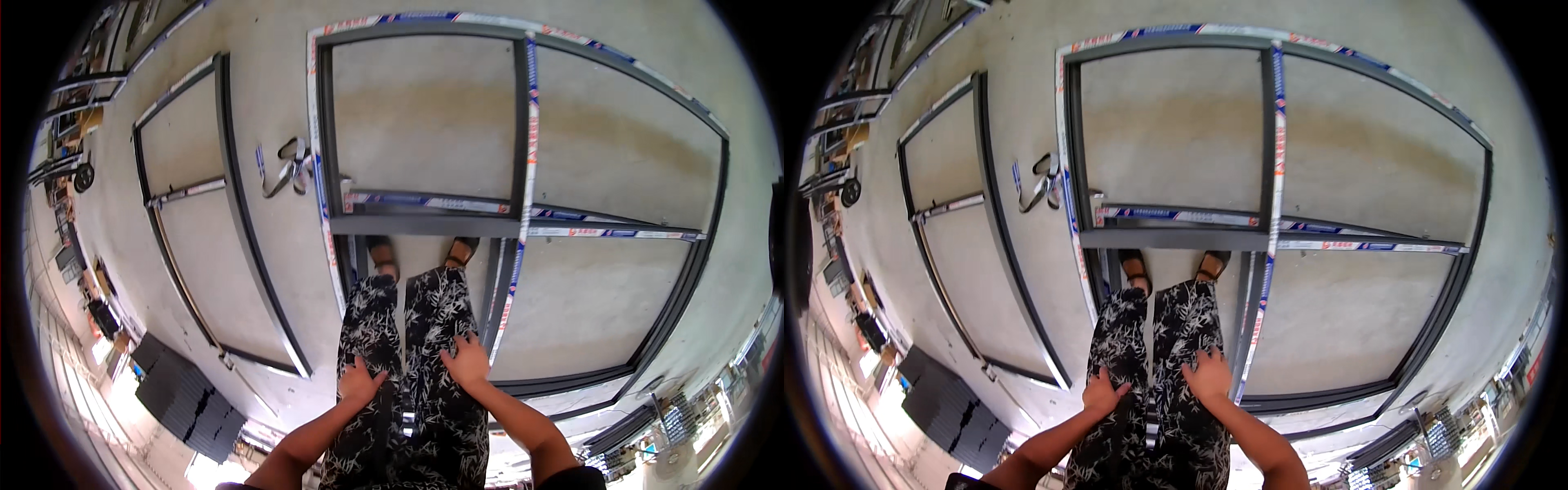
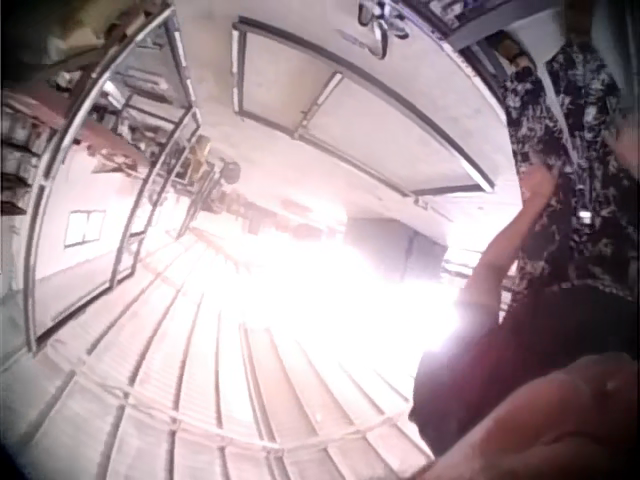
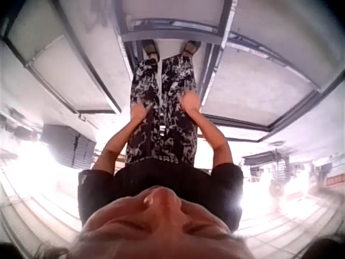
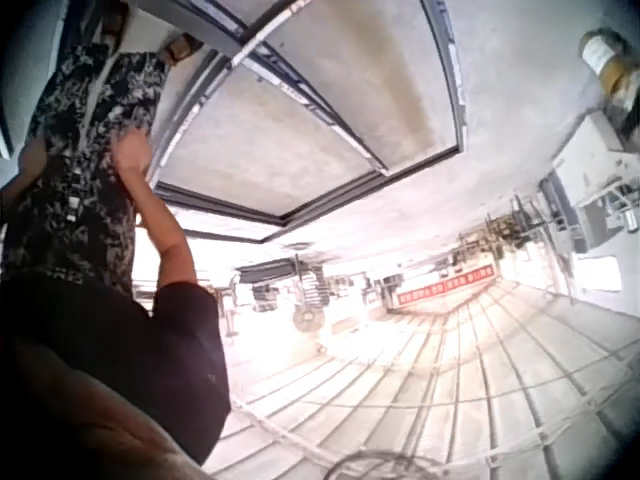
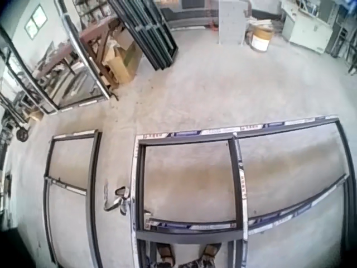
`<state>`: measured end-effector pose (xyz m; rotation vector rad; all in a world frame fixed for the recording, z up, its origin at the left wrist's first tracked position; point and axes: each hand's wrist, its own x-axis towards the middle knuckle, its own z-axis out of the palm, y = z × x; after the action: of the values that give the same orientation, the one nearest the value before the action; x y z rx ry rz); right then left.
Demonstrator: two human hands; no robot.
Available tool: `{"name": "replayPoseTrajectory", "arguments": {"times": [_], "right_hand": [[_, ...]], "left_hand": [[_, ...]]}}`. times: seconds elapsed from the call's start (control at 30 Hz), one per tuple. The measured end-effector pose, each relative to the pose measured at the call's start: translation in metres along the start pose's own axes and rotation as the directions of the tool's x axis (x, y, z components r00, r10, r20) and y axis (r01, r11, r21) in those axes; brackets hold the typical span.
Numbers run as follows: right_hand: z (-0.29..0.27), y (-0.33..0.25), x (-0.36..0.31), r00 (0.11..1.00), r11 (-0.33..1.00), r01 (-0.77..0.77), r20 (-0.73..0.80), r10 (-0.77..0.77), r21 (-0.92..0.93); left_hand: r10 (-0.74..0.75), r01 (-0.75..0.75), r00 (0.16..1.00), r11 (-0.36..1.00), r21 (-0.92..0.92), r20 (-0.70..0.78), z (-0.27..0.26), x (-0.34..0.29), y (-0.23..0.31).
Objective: The person uses a control panel to operate a large cutting machine, lowers the saw to cut a metal profile, and then measures several metal frames on the floor using a long measuring tool.
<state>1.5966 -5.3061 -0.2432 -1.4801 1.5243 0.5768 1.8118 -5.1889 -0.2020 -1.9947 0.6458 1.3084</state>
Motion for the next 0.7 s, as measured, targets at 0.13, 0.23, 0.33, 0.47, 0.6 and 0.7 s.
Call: {"name": "replayPoseTrajectory", "arguments": {"times": [0.13,0.23,0.33,0.47,0.6,0.7], "right_hand": [[-0.005,-0.008,-0.003,0.999,0.998,0.002,0.037,0.000,-0.060],[-0.007,-0.016,-0.014,0.999,0.990,0.045,-0.006,-0.046,-0.135],[-0.006,-0.016,-0.031,1.000,0.984,0.013,0.027,-0.009,-0.175],[-0.003,-0.004,-0.068,0.983,0.995,-0.028,-0.183,0.011,-0.092],[0.025,0.023,-0.114,0.944,0.946,-0.220,-0.192,0.268,0.238],[0.028,0.018,-0.165,0.926,0.875,-0.297,-0.108,0.362,0.383]], "left_hand": [[0.035,-0.033,0.997,0.999,0.019,-0.073,-0.017,-0.014,0.009],[0.105,-0.100,0.984,0.994,0.041,-0.143,-0.017,-0.020,0.014],[0.224,-0.218,0.970,0.974,0.064,-0.100,-0.018,-0.037,0.020],[0.497,-0.431,0.849,0.847,0.310,-0.179,-0.015,-0.055,0.016],[0.505,-0.462,0.862,0.811,0.358,-0.032,-0.056,-0.053,0.003],[0.593,-0.578,0.804,0.759,0.299,0.049,-0.092,-0.040,-0.012]]}}
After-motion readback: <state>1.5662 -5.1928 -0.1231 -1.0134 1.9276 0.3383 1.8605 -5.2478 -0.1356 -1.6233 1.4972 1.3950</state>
